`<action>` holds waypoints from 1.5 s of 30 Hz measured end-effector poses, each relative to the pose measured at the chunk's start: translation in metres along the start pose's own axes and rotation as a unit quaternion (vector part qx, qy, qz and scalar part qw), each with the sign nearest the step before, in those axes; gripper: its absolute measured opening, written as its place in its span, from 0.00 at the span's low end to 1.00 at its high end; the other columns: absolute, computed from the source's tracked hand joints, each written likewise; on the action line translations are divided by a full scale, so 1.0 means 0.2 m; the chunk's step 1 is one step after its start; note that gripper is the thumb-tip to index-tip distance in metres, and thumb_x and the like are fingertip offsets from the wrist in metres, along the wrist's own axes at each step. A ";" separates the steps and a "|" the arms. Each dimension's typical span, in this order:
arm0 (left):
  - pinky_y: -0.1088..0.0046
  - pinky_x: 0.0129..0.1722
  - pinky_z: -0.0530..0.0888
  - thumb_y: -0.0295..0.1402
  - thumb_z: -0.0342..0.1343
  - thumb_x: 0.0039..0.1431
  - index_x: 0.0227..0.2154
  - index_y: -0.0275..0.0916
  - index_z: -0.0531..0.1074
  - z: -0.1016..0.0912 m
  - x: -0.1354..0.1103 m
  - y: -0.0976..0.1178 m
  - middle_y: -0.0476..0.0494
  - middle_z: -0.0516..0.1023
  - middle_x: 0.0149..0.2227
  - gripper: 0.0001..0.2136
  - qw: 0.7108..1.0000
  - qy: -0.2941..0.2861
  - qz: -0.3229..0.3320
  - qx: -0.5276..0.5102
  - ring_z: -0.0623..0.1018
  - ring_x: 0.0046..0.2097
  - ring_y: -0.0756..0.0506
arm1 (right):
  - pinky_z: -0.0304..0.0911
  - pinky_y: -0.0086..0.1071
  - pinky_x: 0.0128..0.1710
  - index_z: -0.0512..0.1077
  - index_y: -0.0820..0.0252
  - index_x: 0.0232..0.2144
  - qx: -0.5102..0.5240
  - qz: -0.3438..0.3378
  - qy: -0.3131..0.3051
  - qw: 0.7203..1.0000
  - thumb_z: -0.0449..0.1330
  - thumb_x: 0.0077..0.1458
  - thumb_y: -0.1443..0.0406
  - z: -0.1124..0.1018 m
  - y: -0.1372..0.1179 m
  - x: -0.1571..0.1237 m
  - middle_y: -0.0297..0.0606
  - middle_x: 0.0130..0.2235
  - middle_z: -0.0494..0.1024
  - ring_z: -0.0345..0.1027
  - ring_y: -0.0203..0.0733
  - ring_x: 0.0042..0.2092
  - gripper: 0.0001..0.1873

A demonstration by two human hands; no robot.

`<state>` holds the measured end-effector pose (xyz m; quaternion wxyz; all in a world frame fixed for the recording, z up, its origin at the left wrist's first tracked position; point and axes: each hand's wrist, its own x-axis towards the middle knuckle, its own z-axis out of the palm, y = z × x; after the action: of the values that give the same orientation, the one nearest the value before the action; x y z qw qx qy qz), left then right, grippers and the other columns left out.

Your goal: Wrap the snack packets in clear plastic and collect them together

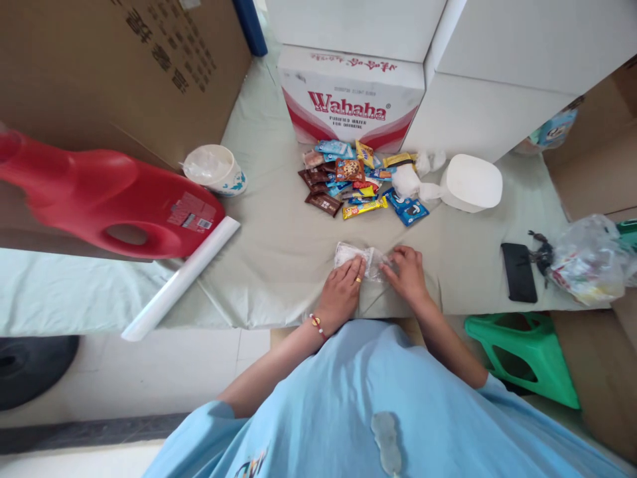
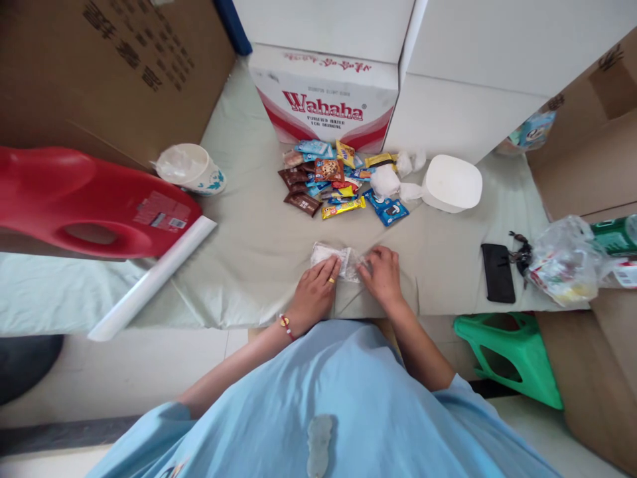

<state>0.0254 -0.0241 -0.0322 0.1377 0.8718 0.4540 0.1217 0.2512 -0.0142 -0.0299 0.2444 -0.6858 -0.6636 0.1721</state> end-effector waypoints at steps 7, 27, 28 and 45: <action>0.56 0.57 0.69 0.24 0.41 0.71 0.71 0.36 0.59 -0.05 0.02 0.01 0.33 0.64 0.72 0.27 0.999 -0.021 0.012 0.023 0.69 0.69 0.39 | 0.62 0.33 0.34 0.70 0.55 0.34 0.145 0.056 -0.066 0.986 0.59 0.64 0.54 -0.04 -0.22 0.12 0.33 0.29 0.74 0.66 0.41 0.30 0.12; 0.54 0.57 0.77 0.27 0.49 0.66 0.43 0.42 0.79 -0.23 -0.29 -0.23 0.40 0.84 0.45 0.13 0.969 0.118 -0.102 -0.194 0.79 0.55 0.39 | 0.66 0.52 0.51 0.72 0.61 0.49 -0.175 -0.092 -0.135 0.971 0.70 0.60 0.58 0.21 -0.66 0.20 0.57 0.51 0.72 0.62 0.62 0.53 0.20; 0.54 0.58 0.77 0.28 0.49 0.67 0.42 0.42 0.79 -0.24 -0.29 -0.23 0.40 0.84 0.44 0.12 0.962 0.128 -0.118 -0.211 0.79 0.55 0.40 | 0.66 0.52 0.52 0.72 0.61 0.49 -0.166 -0.084 -0.130 0.974 0.69 0.61 0.61 0.19 -0.65 0.21 0.57 0.51 0.72 0.62 0.62 0.54 0.18; 0.61 0.50 0.79 0.57 0.62 0.58 0.51 0.38 0.75 -0.22 -0.03 -0.08 0.37 0.84 0.49 0.29 0.757 0.015 -0.295 -0.583 0.83 0.50 0.39 | 0.72 0.38 0.47 0.77 0.56 0.48 0.465 0.111 -0.182 0.859 0.63 0.59 0.41 0.05 -0.32 0.03 0.39 0.43 0.82 0.76 0.45 0.44 0.28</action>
<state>-0.0043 -0.0138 0.0024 0.6412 0.4437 0.5324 0.3294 0.1922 -0.0069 -0.0015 0.3889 -0.5177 -0.4588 0.6085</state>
